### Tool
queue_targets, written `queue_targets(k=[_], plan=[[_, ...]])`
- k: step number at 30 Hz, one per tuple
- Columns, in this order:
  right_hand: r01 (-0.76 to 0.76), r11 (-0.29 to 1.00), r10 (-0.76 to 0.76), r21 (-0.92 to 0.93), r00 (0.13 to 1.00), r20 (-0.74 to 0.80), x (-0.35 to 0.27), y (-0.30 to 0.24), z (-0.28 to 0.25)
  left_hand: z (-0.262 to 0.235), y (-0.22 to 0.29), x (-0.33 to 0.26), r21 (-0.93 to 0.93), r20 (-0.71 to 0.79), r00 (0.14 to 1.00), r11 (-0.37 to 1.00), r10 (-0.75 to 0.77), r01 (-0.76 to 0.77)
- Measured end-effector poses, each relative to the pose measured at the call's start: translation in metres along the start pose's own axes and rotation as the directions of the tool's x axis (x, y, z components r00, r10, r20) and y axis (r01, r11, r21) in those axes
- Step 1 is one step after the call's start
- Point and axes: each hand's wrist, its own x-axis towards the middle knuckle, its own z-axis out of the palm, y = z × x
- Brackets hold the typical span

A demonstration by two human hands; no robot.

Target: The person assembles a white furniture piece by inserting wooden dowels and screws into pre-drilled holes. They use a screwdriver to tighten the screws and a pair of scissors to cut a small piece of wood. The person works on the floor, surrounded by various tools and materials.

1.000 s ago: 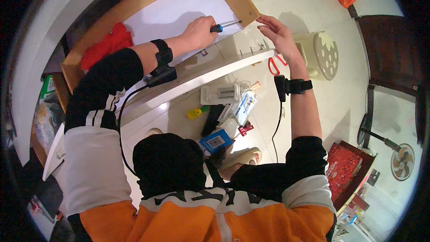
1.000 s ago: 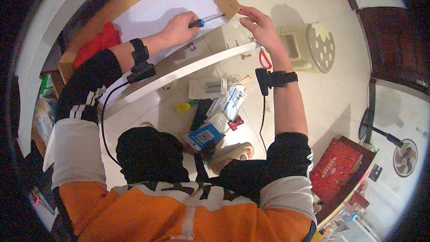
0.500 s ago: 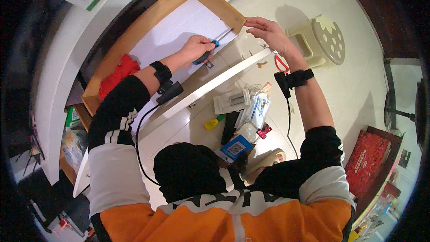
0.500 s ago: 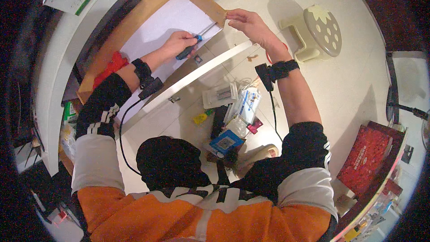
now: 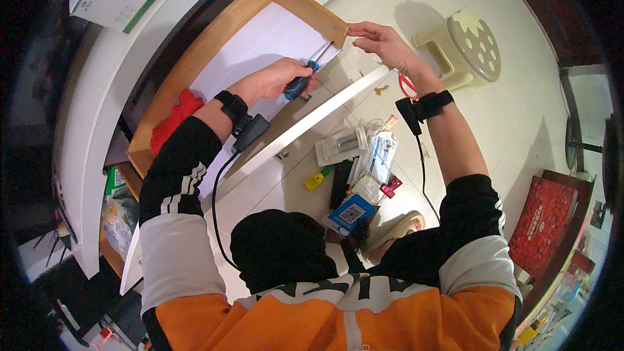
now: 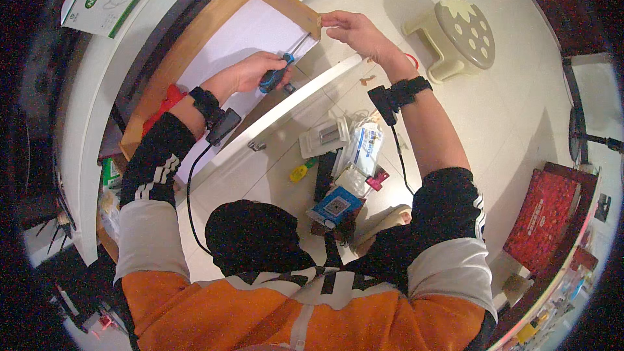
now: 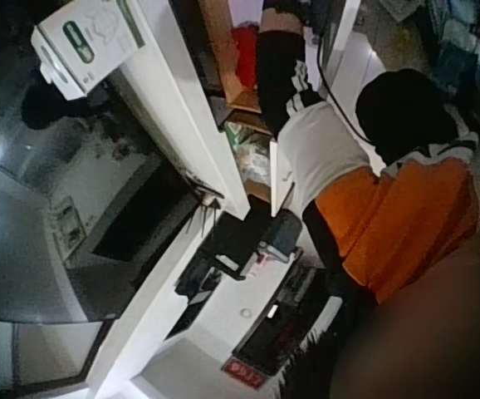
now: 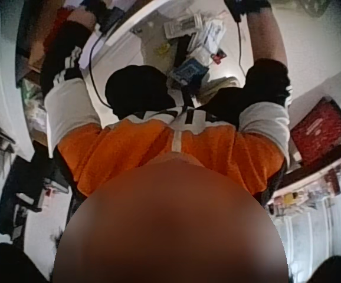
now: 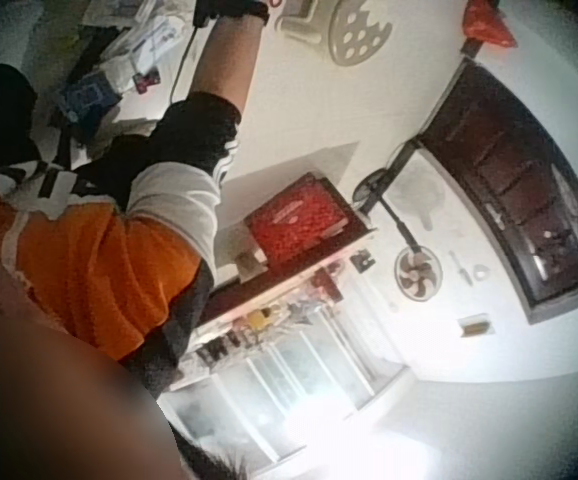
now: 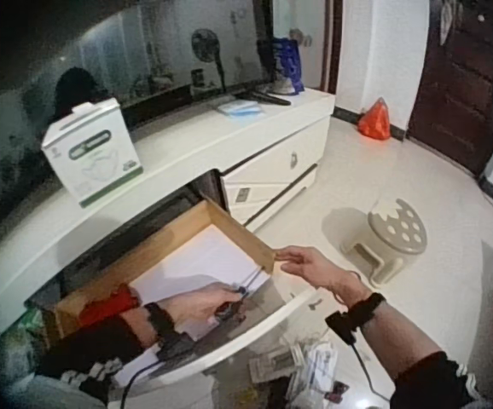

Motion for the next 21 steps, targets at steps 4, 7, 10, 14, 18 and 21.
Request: queue_targets(k=[4, 7, 10, 14, 18, 21], plan=[[0.006, 1.000, -0.006, -0.009, 1.000, -0.006, -0.001, 0.001, 0.001, 0.000, -0.003, 0.003, 0.229, -0.093, 0.994, 0.973, 0.065, -0.042], [0.011, 1.000, -0.011, -0.007, 1.000, 0.002, -0.001, -0.001, 0.000, -0.004, -0.004, 0.006, 0.573, -0.160, 0.962, 0.815, 0.221, -0.092], [-0.002, 1.000, 0.001, -0.012, 1.000, -0.010, -0.001, -0.002, 0.001, -0.006, -0.007, 0.003, 0.899, -0.179, 0.854, 0.434, 0.489, -0.061], [-0.005, 1.000, 0.005, -0.009, 0.999, -0.044, 0.000, -0.001, 0.002, 0.005, -0.017, -0.002, 0.957, -0.155, 0.712, 0.284, 0.685, -0.064], [0.027, 0.999, -0.026, 0.020, 0.999, -0.048, -0.001, 0.001, 0.003, 0.013, -0.023, -0.001, 0.970, -0.162, 0.674, 0.240, 0.720, -0.024], [0.012, 0.999, -0.010, 0.033, 0.999, -0.048, -0.002, -0.001, 0.003, 0.011, -0.023, 0.000, 0.951, -0.201, 0.679, 0.308, 0.706, -0.038]])
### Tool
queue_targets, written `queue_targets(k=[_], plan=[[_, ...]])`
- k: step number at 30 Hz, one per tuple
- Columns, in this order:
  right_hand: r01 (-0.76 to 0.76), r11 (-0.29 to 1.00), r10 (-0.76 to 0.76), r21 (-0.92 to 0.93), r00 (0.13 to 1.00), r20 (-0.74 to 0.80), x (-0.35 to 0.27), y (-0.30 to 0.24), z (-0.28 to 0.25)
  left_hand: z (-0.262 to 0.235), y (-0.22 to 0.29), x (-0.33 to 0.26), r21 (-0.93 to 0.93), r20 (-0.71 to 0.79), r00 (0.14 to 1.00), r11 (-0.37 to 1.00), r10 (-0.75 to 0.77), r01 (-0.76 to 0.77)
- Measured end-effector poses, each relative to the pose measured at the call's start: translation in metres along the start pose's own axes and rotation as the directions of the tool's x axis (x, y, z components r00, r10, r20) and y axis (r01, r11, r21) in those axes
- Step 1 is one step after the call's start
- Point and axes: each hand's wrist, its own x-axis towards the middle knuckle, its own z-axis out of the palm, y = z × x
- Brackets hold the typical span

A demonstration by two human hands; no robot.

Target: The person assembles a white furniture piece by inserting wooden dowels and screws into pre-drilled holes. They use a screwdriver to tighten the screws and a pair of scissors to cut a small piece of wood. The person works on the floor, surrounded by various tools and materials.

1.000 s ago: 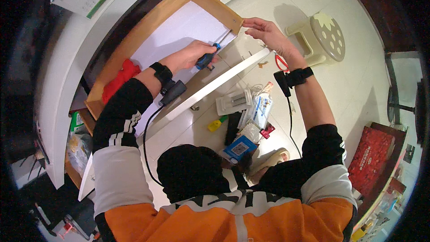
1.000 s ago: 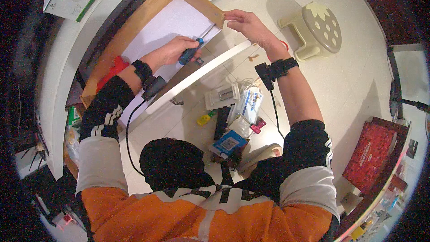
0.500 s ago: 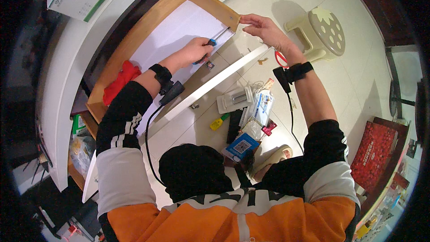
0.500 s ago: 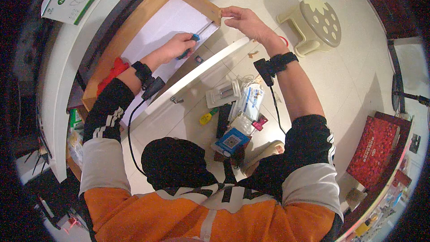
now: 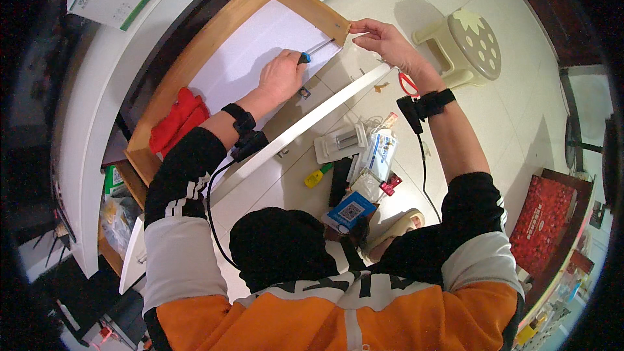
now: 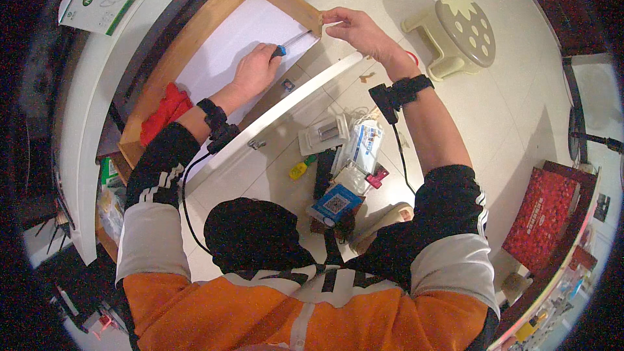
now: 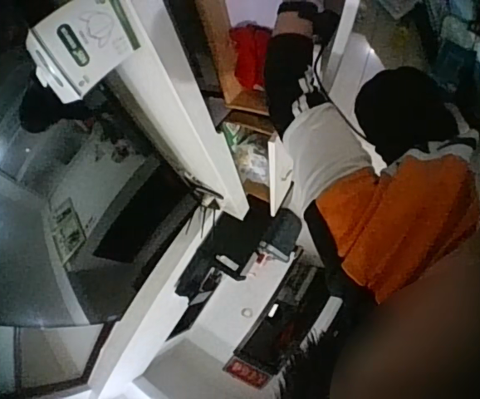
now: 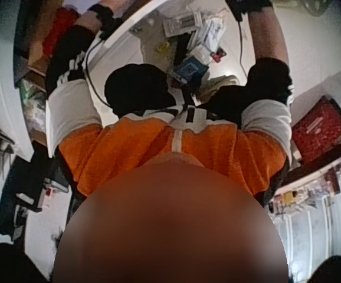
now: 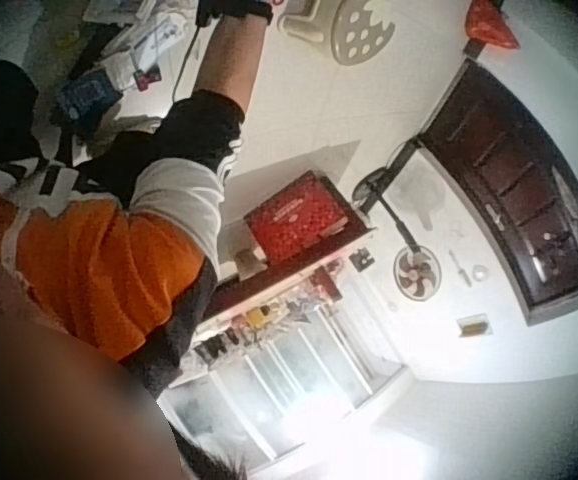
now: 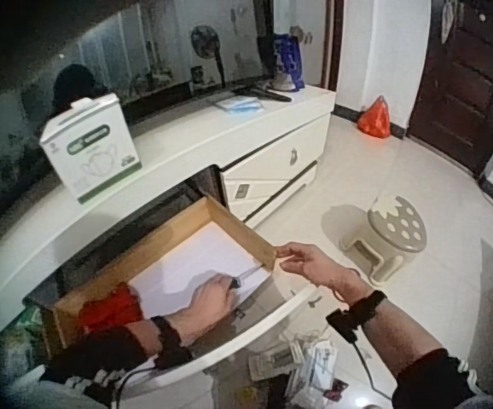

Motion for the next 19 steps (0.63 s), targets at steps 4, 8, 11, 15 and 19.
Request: queue_targets(k=[4, 8, 11, 15, 19], plan=[[0.014, 1.000, -0.014, -0.010, 1.000, -0.003, -0.003, -0.002, -0.001, 0.001, -0.001, 0.008, -0.212, 0.091, 0.987, 0.966, -0.129, 0.146], [0.006, 0.999, -0.007, -0.038, 1.000, -0.010, -0.003, -0.003, 0.000, -0.006, -0.004, 0.016, -0.217, 0.244, 0.949, 0.942, -0.201, 0.256], [-0.008, 0.999, 0.008, -0.046, 1.000, -0.001, -0.003, -0.003, 0.000, -0.011, -0.002, 0.016, -0.163, 0.244, 0.947, 0.954, -0.208, 0.252], [-0.018, 0.999, 0.018, -0.042, 1.000, -0.004, -0.001, -0.002, -0.001, -0.008, 0.007, 0.009, -0.119, 0.156, 0.969, 0.970, -0.191, 0.211], [-0.005, 1.000, 0.005, -0.026, 1.000, 0.007, -0.002, -0.001, -0.002, -0.008, 0.010, 0.009, 0.074, 0.108, 0.988, 0.992, -0.113, 0.106]])
